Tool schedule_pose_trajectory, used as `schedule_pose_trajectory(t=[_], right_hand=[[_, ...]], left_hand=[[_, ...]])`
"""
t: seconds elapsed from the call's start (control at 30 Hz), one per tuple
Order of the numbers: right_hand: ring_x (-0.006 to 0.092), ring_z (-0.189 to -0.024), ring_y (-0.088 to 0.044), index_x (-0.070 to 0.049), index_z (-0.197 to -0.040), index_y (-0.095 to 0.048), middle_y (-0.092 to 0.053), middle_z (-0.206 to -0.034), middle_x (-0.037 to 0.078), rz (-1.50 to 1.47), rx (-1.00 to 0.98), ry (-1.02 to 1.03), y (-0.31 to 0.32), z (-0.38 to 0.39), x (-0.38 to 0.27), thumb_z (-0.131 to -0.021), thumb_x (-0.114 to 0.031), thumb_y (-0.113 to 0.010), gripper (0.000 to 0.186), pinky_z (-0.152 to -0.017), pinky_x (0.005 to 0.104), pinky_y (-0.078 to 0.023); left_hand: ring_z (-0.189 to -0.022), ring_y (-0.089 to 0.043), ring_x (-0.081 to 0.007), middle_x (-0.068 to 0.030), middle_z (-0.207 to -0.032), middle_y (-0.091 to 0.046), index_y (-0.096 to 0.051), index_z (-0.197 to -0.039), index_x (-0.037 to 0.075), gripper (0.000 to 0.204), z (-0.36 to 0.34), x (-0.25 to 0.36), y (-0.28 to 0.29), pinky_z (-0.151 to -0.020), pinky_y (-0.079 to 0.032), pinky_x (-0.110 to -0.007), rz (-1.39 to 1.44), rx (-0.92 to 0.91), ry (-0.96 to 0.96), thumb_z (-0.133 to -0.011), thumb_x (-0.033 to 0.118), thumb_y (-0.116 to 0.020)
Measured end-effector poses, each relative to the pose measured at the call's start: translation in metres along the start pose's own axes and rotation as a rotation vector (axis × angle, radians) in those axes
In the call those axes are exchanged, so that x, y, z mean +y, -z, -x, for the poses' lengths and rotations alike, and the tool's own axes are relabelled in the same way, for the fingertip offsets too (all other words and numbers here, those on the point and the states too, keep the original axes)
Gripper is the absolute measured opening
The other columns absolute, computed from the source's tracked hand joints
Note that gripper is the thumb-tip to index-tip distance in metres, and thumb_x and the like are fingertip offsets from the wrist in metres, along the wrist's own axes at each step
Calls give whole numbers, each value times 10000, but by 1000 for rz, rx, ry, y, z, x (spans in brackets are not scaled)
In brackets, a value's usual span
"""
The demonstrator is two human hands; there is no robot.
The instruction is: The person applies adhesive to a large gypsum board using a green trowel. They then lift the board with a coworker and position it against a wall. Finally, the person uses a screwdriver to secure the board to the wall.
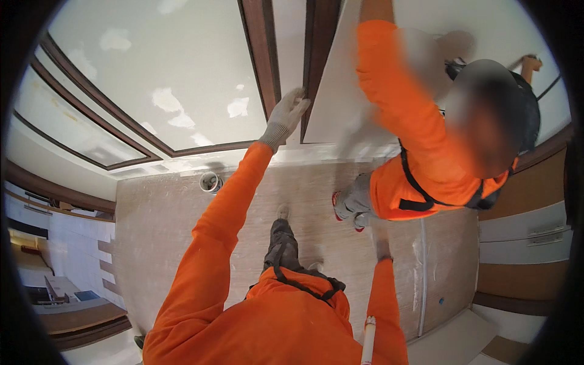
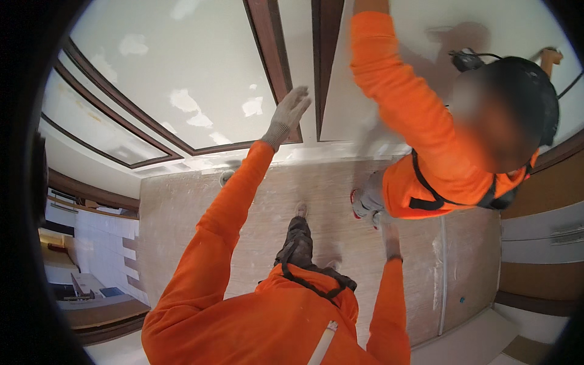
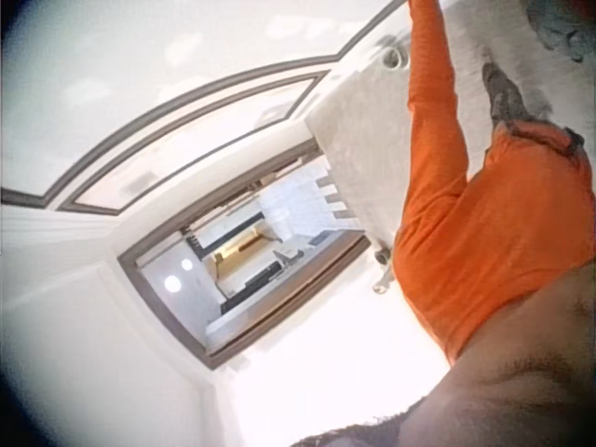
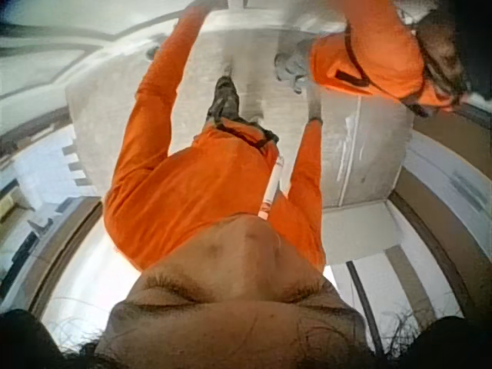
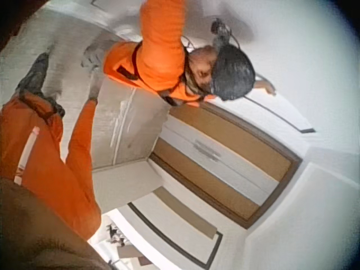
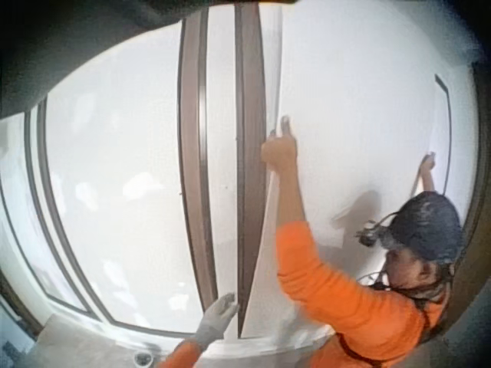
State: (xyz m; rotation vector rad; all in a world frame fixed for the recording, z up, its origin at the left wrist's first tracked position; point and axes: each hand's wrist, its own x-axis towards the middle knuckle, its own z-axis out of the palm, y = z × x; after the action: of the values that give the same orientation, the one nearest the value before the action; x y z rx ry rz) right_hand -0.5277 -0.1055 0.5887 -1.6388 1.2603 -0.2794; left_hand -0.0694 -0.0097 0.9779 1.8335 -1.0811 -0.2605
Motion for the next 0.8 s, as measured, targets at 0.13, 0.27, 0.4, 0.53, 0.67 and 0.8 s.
schedule_pose_trajectory(t=[0.13, 0.27, 0.4, 0.53, 0.67, 0.8], right_hand=[[342, -1341, -582, -52, -1445, -613, -648, -1433, 165, -154, -58, 295, -46, -73, -234, -1091, -423, -521, 521, -1128, 447, -448], [345, -1281, -618, -40, -1533, -504, -617, -1455, 192, 76, 381, 415, -15, -192, -316, -1067, -430, -572, 611, -1084, 425, -473], [338, -1311, -606, -28, -1562, -458, -598, -1481, 192, -232, 500, 230, -48, -217, -402, -1039, -360, -634, 644, -1110, 429, -464], [295, -1365, -576, -24, -1615, -387, -586, -1495, 189, -325, 416, 99, -54, -218, -457, -1024, -240, -677, 693, -1166, 414, -443], [281, -1344, -593, -23, -1610, -405, -590, -1488, 186, -302, 463, 230, -61, -244, -448, -1026, -210, -675, 670, -1143, 419, -467], [275, -1343, -602, -62, -1583, -469, -611, -1478, 165, -211, 493, 189, -63, -266, -430, -1013, -206, -686, 627, -1125, 399, -479]], left_hand=[[-1411, -563, -321, -193, -1527, -570, -465, -1557, 20, 648, -62, 4, 30, -1188, -440, -421, -125, -16, -135, -1053, 396, -621], [-1409, -565, -318, -190, -1534, -560, -464, -1562, 30, 654, -127, 23, 12, -1193, -437, -422, 6, -180, -208, -1043, 380, -651], [-1347, -607, -312, -173, -1480, -598, -526, -1503, 52, 631, -165, -22, 8, -1151, -476, -429, -111, -235, -242, -1022, 430, -679], [-1257, -667, -291, -152, -1384, -660, -594, -1424, 69, 589, -200, -44, 10, -1092, -523, -420, -186, -250, -240, -1003, 469, -695], [-1121, -728, -289, -140, -1260, -718, -661, -1330, 71, 522, -222, -52, 0, -990, -575, -410, -173, -119, -268, -1006, 479, -695], [-1030, -738, -312, -140, -1156, -737, -701, -1250, 66, 473, -234, -52, -7, -895, -587, -431, -171, -211, -291, -1021, 479, -665]])
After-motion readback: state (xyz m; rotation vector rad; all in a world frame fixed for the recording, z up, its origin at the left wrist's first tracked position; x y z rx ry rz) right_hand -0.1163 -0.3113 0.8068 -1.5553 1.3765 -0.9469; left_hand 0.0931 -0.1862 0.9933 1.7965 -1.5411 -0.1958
